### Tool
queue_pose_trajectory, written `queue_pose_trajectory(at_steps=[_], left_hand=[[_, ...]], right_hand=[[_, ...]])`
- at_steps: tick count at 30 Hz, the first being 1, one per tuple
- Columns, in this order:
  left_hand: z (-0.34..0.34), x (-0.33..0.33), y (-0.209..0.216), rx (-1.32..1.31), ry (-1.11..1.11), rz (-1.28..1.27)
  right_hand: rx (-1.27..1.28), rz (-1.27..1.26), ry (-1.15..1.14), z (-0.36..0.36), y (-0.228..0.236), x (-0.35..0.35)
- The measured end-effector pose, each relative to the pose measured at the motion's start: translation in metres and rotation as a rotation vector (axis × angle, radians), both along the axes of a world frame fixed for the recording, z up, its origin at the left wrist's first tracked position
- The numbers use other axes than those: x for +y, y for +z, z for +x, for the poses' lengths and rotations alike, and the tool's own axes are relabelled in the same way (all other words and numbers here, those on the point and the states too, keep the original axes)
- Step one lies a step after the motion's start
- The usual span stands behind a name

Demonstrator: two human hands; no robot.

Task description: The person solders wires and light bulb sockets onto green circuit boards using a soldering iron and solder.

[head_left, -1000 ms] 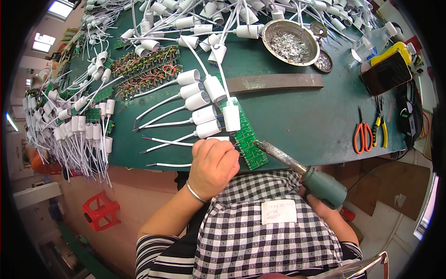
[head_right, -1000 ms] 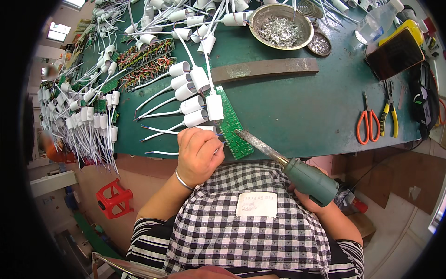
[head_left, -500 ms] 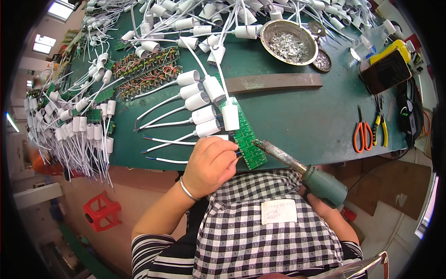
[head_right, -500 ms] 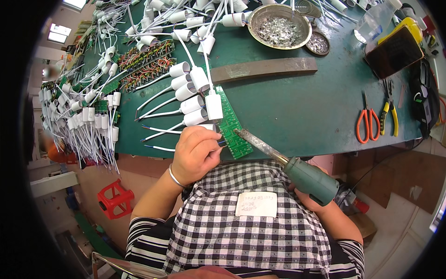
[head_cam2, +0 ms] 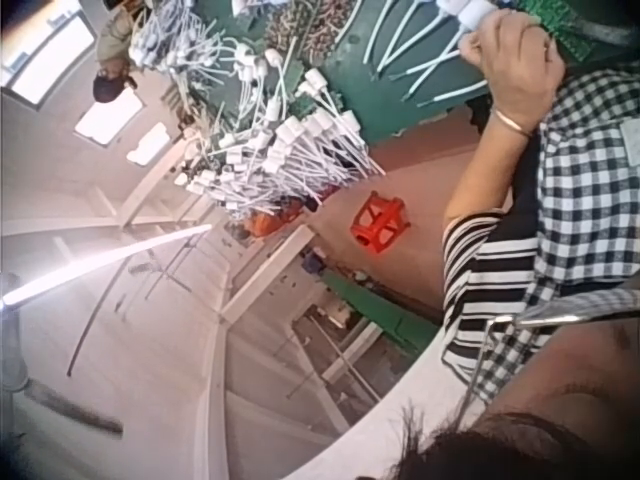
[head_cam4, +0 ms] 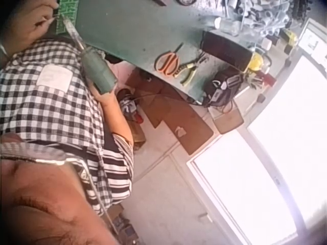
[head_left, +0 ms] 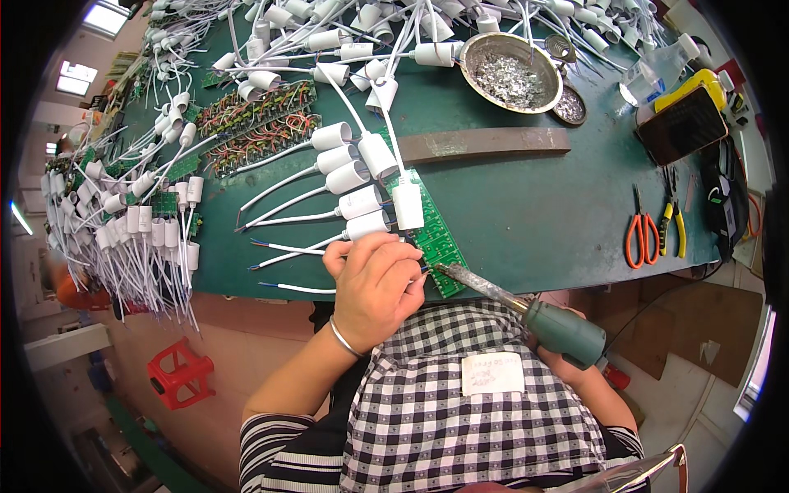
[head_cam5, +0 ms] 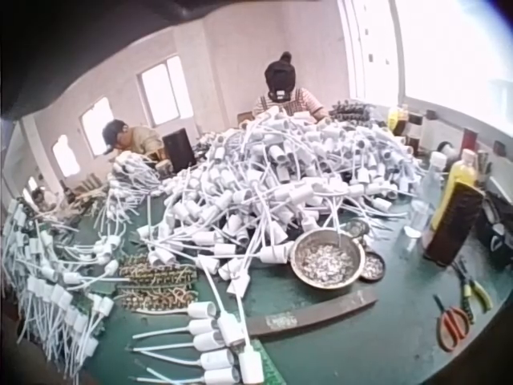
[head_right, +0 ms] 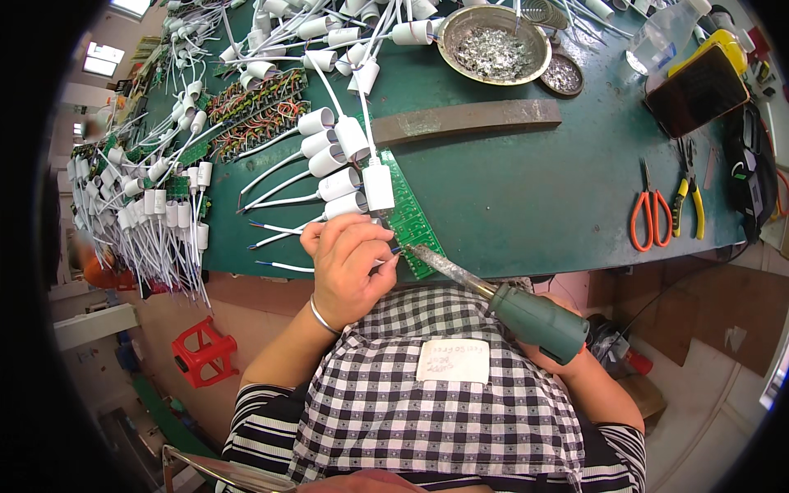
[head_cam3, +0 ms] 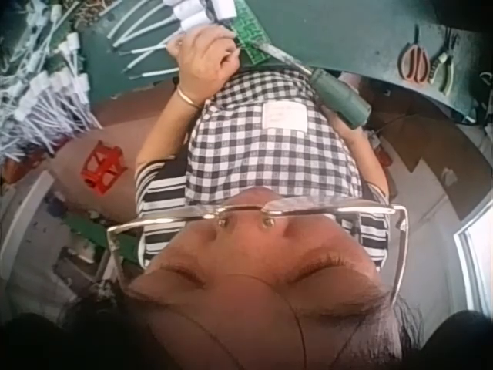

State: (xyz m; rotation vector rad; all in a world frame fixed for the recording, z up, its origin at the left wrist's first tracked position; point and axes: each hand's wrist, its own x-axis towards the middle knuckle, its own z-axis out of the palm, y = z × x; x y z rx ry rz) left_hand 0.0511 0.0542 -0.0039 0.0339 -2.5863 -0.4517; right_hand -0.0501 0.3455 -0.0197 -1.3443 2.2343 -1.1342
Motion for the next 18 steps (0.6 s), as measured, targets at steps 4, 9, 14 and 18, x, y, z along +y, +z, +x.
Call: queue_pose_trajectory(at_steps=[4, 9, 14, 18], left_hand=[[-0.0001, -0.0019, 0.001, -0.028, -0.011, 0.023], [0.0, -0.0018, 0.0016, -0.032, -0.007, 0.03], [-0.0005, -0.0013, 0.0007, -0.025, -0.003, 0.027], [-0.0002, -0.0013, -0.0004, -0.027, -0.004, 0.024]], right_hand=[[-0.031, 0.034, 0.032, -0.0006, -0.0004, 0.0006], [-0.062, 0.02, 0.017, 0.0006, -0.0016, 0.001], [-0.049, -0.015, 0.053, -0.0002, -0.0058, 0.0015], [0.009, -0.017, 0.067, -0.0008, -0.0016, 0.0002]])
